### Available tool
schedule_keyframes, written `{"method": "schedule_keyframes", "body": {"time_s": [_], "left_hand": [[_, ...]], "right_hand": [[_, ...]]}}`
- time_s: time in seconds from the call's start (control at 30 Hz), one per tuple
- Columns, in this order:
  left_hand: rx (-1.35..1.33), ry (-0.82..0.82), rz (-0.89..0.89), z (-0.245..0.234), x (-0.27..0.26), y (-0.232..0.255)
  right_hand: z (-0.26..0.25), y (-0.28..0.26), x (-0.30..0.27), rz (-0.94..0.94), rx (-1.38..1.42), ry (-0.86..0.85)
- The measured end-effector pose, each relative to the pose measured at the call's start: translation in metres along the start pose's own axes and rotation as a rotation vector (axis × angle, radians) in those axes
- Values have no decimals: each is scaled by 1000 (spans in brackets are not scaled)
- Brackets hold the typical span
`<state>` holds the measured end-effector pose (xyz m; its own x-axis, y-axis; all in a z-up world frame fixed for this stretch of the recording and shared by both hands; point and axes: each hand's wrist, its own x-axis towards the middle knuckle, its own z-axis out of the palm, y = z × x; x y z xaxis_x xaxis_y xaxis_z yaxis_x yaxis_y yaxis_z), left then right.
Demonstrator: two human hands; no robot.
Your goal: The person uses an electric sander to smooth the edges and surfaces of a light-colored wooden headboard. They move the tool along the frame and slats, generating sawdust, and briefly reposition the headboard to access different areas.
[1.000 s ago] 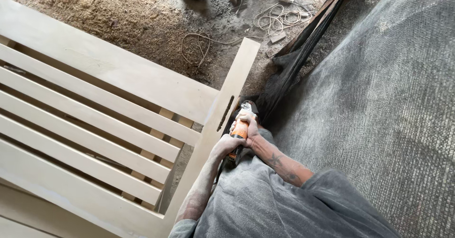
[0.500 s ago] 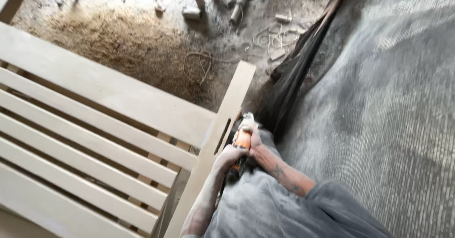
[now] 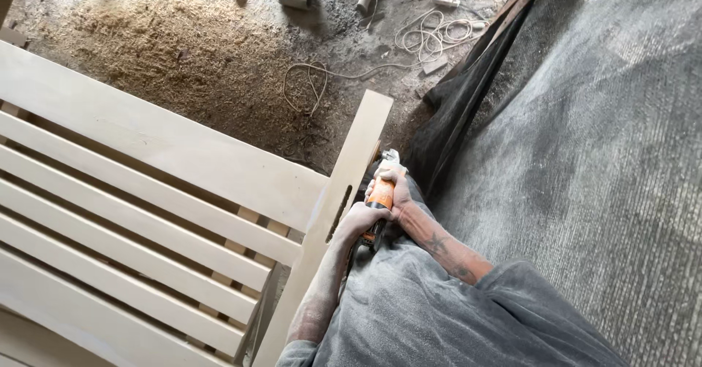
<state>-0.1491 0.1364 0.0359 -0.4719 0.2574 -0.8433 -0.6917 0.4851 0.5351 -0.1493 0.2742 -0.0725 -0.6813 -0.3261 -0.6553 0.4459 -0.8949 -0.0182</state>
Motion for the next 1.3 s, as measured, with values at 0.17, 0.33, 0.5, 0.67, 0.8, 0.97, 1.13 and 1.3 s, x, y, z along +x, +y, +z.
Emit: {"method": "schedule_keyframes", "body": {"time_s": [0.17,0.33,0.5,0.67,0.8,0.97,1.13,1.3], "left_hand": [[-5,-7,-12,3,10,34],[-68,-26,-12,8,27,62],[-13,-1,-6,13,48,89],[-42,8,0,15,64,105],[10,29,-22,17,70,108],[-16,23,10,13,51,84],[-20,18,7,11,21,47],[14,37,-3,8,-12,3]], "right_hand": [[13,-31,8,25,-8,4],[24,-63,17,0,-39,8],[31,-96,30,6,-35,-4],[31,-119,43,38,-22,-43],[29,-123,45,10,-46,-84],[23,-96,37,13,-46,-27],[10,-55,19,49,-33,-8],[-7,-2,-3,79,10,-12]]}}
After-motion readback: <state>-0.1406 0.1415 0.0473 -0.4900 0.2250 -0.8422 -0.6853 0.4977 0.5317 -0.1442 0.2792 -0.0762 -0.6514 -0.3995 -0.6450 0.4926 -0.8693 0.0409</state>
